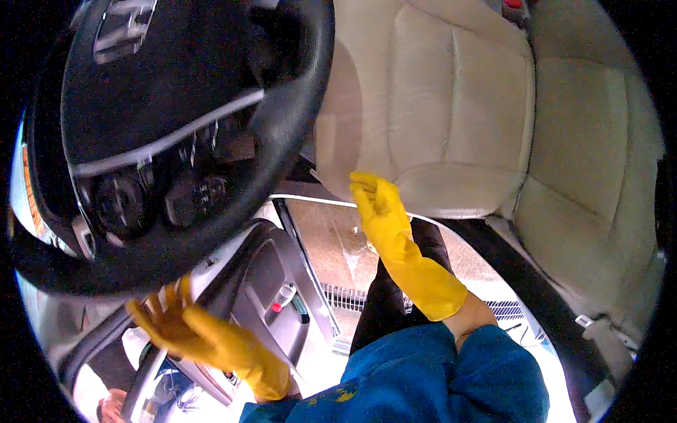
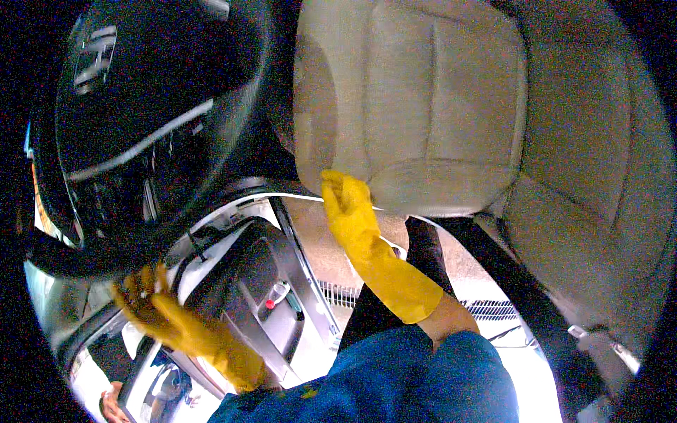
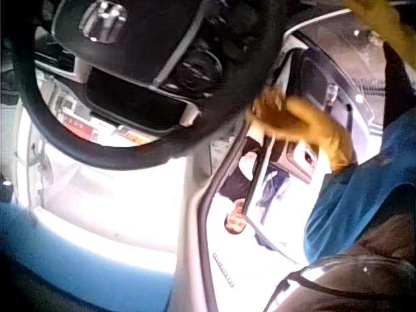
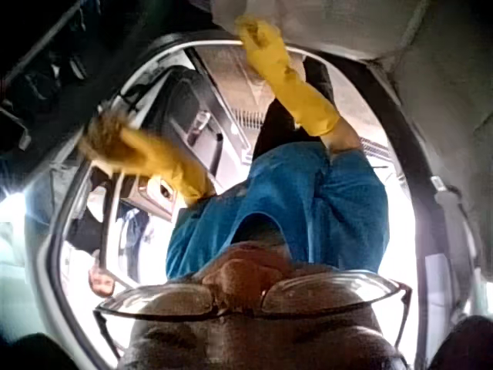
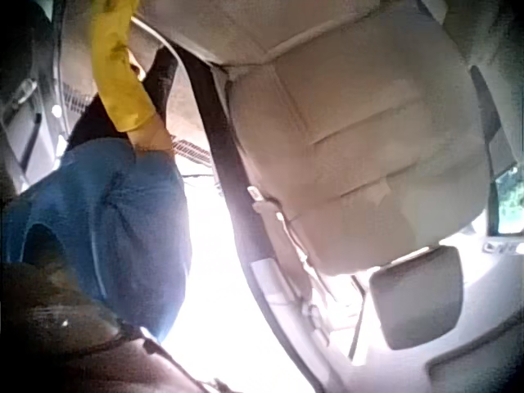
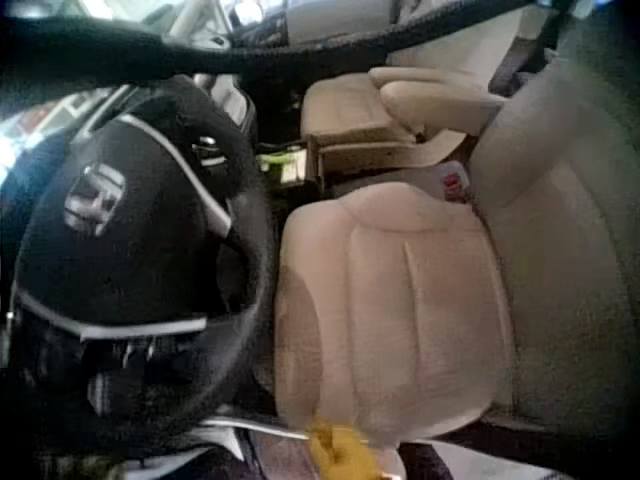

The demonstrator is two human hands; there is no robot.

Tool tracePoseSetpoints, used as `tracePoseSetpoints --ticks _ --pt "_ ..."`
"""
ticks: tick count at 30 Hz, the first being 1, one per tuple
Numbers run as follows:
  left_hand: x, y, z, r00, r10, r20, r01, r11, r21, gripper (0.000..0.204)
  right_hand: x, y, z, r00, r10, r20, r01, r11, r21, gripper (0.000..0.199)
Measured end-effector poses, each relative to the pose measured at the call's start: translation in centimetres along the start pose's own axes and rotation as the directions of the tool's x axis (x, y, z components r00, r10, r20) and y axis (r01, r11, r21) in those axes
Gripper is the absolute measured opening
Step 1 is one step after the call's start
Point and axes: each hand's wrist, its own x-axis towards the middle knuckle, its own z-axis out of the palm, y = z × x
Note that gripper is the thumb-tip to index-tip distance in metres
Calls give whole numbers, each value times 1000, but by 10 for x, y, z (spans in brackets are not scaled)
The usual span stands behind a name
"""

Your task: The person retrieves two car floor mats from a washing machine, carries them to a white car, and installs them in the front and rear footwells. The person adjusts the mats to fit the contours of the floor.

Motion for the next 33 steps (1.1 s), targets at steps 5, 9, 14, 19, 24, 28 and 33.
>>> tracePoseSetpoints --ticks 5,9,14,19,24,28,33 --pt "-89 -94 -12 880 -120 459 249 941 -231 56 -66 38 14 986 1 164 20 992 -127 19" --pt "-146 -170 -15 822 -173 542 350 905 -243 55 -94 128 40 986 -121 115 136 981 -137 18" --pt "-198 -258 -16 816 -217 536 379 901 -212 56 -107 184 59 975 -15 221 92 935 -343 25" --pt "-229 -316 13 767 -317 557 478 862 -167 55 -81 256 71 974 -219 60 213 790 -575 36" --pt "-250 -392 83 648 -511 564 758 358 -545 26 -28 284 82 978 -124 167 208 601 -772 65" --pt "-251 -415 137 787 -367 496 555 773 -308 40 4 271 99 898 -260 354 436 429 -791 81" --pt "-224 -463 203 789 -363 495 534 803 -263 53 40 305 130 686 -555 470 528 -65 -847 59"
